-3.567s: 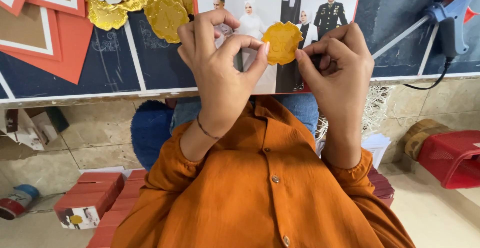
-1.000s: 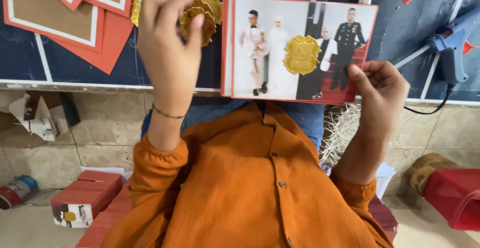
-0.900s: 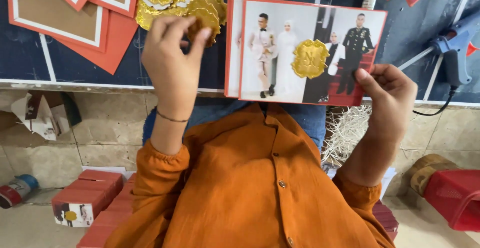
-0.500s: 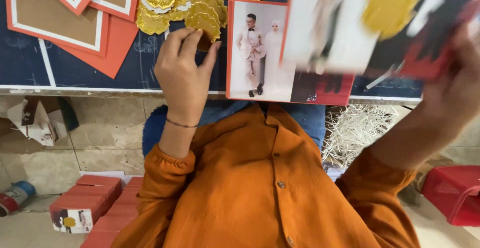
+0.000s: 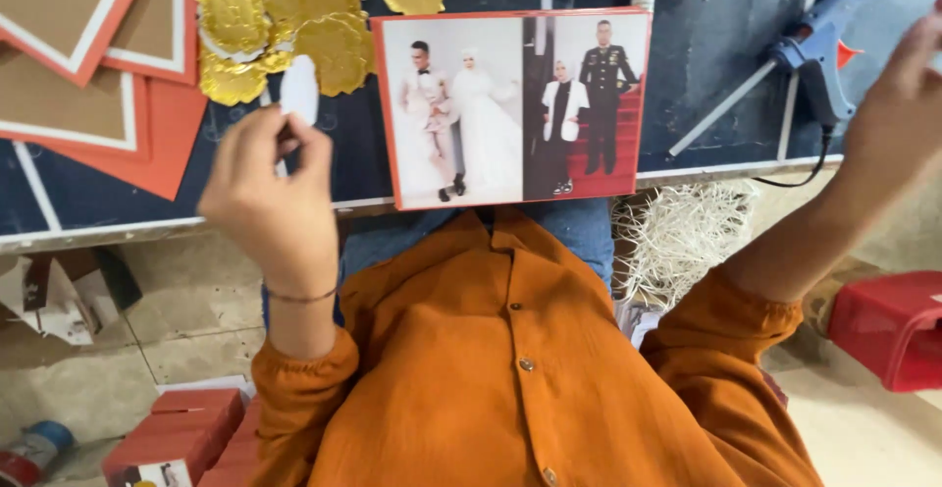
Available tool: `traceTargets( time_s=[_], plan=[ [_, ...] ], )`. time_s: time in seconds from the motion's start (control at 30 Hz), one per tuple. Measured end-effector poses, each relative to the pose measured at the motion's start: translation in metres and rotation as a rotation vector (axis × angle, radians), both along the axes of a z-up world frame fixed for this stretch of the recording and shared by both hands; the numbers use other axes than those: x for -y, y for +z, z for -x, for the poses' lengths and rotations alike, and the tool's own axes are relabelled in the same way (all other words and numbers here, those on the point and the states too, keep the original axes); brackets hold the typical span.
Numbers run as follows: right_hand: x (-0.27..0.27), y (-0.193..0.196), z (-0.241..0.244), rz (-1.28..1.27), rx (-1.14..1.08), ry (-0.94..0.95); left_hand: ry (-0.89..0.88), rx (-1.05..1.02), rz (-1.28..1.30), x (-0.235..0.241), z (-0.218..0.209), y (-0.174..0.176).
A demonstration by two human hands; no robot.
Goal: Assembling wedding invitations by gluing decorative gold emblems onto printed cards using a hot glue gun.
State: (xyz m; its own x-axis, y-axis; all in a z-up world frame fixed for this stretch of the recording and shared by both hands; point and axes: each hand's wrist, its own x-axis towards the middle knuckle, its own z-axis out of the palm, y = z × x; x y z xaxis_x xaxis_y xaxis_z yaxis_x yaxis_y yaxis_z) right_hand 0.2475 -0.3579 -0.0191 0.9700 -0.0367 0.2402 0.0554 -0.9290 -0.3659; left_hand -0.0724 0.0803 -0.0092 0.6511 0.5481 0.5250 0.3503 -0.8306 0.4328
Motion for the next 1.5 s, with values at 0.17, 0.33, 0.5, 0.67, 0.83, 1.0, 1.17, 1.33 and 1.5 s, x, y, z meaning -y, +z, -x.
traceTargets(
  time_s=[0.17, 0.33, 0.5, 0.67, 0.83, 1.0, 1.17, 1.33, 1.5],
  plan=[
    [0.004, 0.007, 0.017, 0.215, 0.048, 0.503, -0.098, 0.134, 0.259, 0.018, -0.011, 0.032],
    [0.001, -0.002, 0.017, 0.254, 0.018, 0.590, -0.292, 0.244, 0.663, 0.049, -0.039, 0.051],
    [0.005, 0.014, 0.045, -0.429, -0.112, 0.484, -0.334, 0.257, 0.889, 0.076, -0.051, 0.064],
    [-0.058, 0.046, 0.123, -0.802, -0.121, 0.556, -0.387, 0.241, 0.917, 0.089, -0.055, 0.074],
    [-0.089, 0.045, 0.172, -0.965, -0.113, 0.722, -0.363, 0.246, 0.947, 0.093, -0.054, 0.077],
    [-0.139, 0.084, 0.183, -0.558, -0.077, 0.717, -0.378, 0.255, 0.931, 0.091, -0.051, 0.080],
    [-0.141, 0.086, 0.185, -0.530, -0.090, 0.703, -0.391, 0.263, 0.906, 0.091, -0.049, 0.082],
    [-0.140, 0.088, 0.188, -0.480, -0.101, 0.673, -0.381, 0.277, 0.896, 0.090, -0.048, 0.082],
    [-0.132, 0.087, 0.191, -0.287, -0.123, 0.652, -0.312, 0.291, 0.885, 0.088, -0.047, 0.080]
  ],
)
